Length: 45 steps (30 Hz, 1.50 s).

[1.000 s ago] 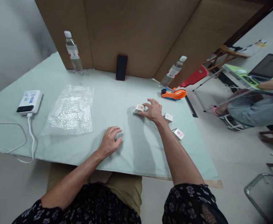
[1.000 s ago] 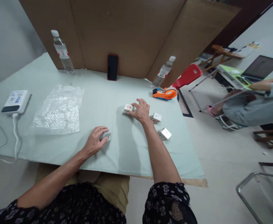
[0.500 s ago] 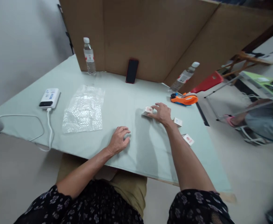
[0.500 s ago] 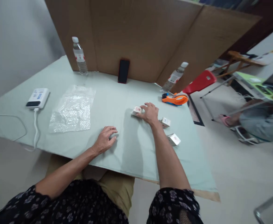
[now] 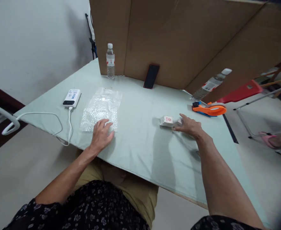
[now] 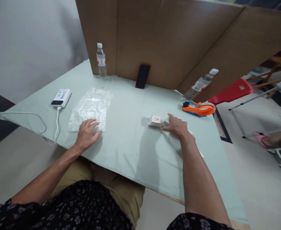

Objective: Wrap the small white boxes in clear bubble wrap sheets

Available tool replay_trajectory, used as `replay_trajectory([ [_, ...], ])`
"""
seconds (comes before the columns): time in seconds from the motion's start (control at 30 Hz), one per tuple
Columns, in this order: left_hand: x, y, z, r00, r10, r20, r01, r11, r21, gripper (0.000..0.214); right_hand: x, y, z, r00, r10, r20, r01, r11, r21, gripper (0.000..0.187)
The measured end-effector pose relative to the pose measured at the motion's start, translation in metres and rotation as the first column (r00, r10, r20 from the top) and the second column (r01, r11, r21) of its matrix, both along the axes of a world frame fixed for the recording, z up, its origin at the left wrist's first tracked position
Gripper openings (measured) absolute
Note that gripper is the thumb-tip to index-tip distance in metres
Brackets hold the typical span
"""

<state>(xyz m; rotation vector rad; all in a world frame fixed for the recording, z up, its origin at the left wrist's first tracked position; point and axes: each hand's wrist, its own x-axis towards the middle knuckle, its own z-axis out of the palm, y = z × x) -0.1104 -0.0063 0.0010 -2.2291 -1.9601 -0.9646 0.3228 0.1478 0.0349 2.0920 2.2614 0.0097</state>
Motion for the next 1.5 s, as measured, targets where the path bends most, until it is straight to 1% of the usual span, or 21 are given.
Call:
replay_trajectory([
  [0.03, -0.009, 0.0, -0.002, 0.999, 0.017, -0.045, -0.019, 0.999, -0.035, 0.036, 0.003, -0.001, 0.002, 0.999, -0.028, 0.027, 0.029, 0.999, -0.042, 0.086],
  [0.1, -0.021, -0.001, -0.007, 0.993, 0.009, -0.12, -0.022, 0.994, -0.109, 0.041, 0.007, -0.005, 0.006, 0.996, -0.054, 0.075, 0.061, 0.993, -0.1, 0.08],
  [0.2, -0.028, -0.005, -0.016, 0.984, -0.031, -0.173, 0.003, 0.987, -0.162, 0.033, 0.012, -0.014, 0.012, 0.997, 0.015, 0.078, -0.009, 0.996, -0.087, 0.074],
  [0.3, -0.03, -0.006, -0.021, 0.984, -0.041, -0.174, 0.02, 0.993, -0.119, 0.024, 0.017, -0.025, 0.014, 0.999, 0.052, 0.015, -0.051, 0.997, -0.066, 0.076],
  [0.43, -0.03, -0.003, -0.021, 0.984, -0.055, -0.172, 0.045, 0.997, -0.062, 0.016, 0.025, -0.042, 0.01, 0.995, 0.022, -0.094, -0.02, 1.0, 0.024, 0.077],
  [0.5, -0.031, -0.002, -0.021, 0.984, -0.056, -0.171, 0.05, 0.998, -0.039, 0.015, 0.029, -0.047, 0.008, 0.993, 0.021, -0.12, -0.012, 0.997, 0.077, 0.076],
  [0.57, -0.029, -0.002, -0.022, 0.983, -0.085, -0.161, 0.083, 0.996, -0.02, 0.014, 0.03, -0.049, 0.007, 0.993, 0.016, -0.118, -0.004, 0.995, 0.099, 0.075],
  [0.63, -0.023, -0.007, -0.023, 0.979, -0.15, -0.138, 0.151, 0.989, -0.003, 0.013, 0.028, -0.047, 0.007, 0.995, -0.001, -0.097, 0.009, 0.996, 0.085, 0.076],
  [0.7, -0.011, -0.016, -0.024, 0.966, -0.234, -0.112, 0.236, 0.972, 0.01, 0.014, 0.022, -0.043, 0.008, 0.997, 0.003, -0.081, 0.002, 0.998, 0.061, 0.076],
  [0.8, 0.014, -0.03, -0.022, 0.939, -0.339, -0.065, 0.341, 0.94, 0.02, 0.016, 0.005, -0.036, 0.009, 0.993, 0.075, -0.086, -0.071, 0.996, 0.054, 0.077],
  [0.93, 0.038, -0.039, -0.016, 0.908, -0.419, -0.01, 0.419, 0.908, 0.005, 0.019, -0.022, -0.024, 0.005, 0.984, 0.145, -0.103, -0.14, 0.989, 0.055, 0.081],
  [1.0, 0.043, -0.041, -0.015, 0.897, -0.441, -0.004, 0.441, 0.897, -0.008, 0.019, -0.032, -0.019, 0.001, 0.981, 0.155, -0.118, -0.151, 0.988, 0.044, 0.076],
  [1.07, 0.046, -0.045, -0.014, 0.897, -0.442, 0.012, 0.442, 0.897, -0.008, 0.019, -0.037, -0.015, -0.001, 0.979, 0.159, -0.127, -0.154, 0.987, 0.046, 0.065],
  [1.17, 0.051, -0.056, -0.013, 0.891, -0.451, 0.043, 0.452, 0.892, -0.006, 0.018, -0.039, -0.015, 0.003, 0.982, 0.151, -0.111, -0.144, 0.987, 0.072, 0.054],
  [1.23, 0.055, -0.062, -0.008, 0.849, -0.525, 0.056, 0.527, 0.85, -0.02, 0.014, -0.044, -0.022, 0.009, 0.979, 0.163, -0.121, -0.148, 0.981, 0.125, 0.052],
  [1.3, 0.053, -0.06, 0.002, 0.804, -0.59, 0.075, 0.593, 0.805, -0.022, 0.009, -0.057, -0.037, 0.015, 0.963, 0.206, -0.177, -0.17, 0.965, 0.2, 0.048],
  [1.33, 0.048, -0.055, 0.008, 0.802, -0.591, 0.09, 0.594, 0.804, -0.013, 0.012, -0.066, -0.047, 0.017, 0.945, 0.243, -0.218, -0.193, 0.955, 0.227, 0.044],
  [1.37, 0.042, -0.046, 0.014, 0.828, -0.55, 0.108, 0.553, 0.833, 0.001, 0.017, -0.078, -0.06, 0.017, 0.921, 0.29, -0.26, -0.23, 0.944, 0.237, 0.039],
  [1.43, 0.022, -0.02, 0.024, 0.91, -0.389, 0.141, 0.391, 0.92, 0.014, 0.026, -0.106, -0.091, 0.011, 0.843, 0.414, -0.344, -0.364, 0.909, 0.203, 0.032],
  [1.47, 0.011, -0.004, 0.027, 0.944, -0.298, 0.143, 0.304, 0.953, -0.016, 0.032, -0.12, -0.107, 0.006, 0.815, 0.458, -0.355, -0.418, 0.889, 0.187, 0.031],
  [1.5, 0.0, 0.012, 0.027, 0.964, -0.235, 0.121, 0.245, 0.967, -0.07, 0.039, -0.134, -0.123, 0.001, 0.792, 0.503, -0.346, -0.474, 0.864, 0.171, 0.033],
])
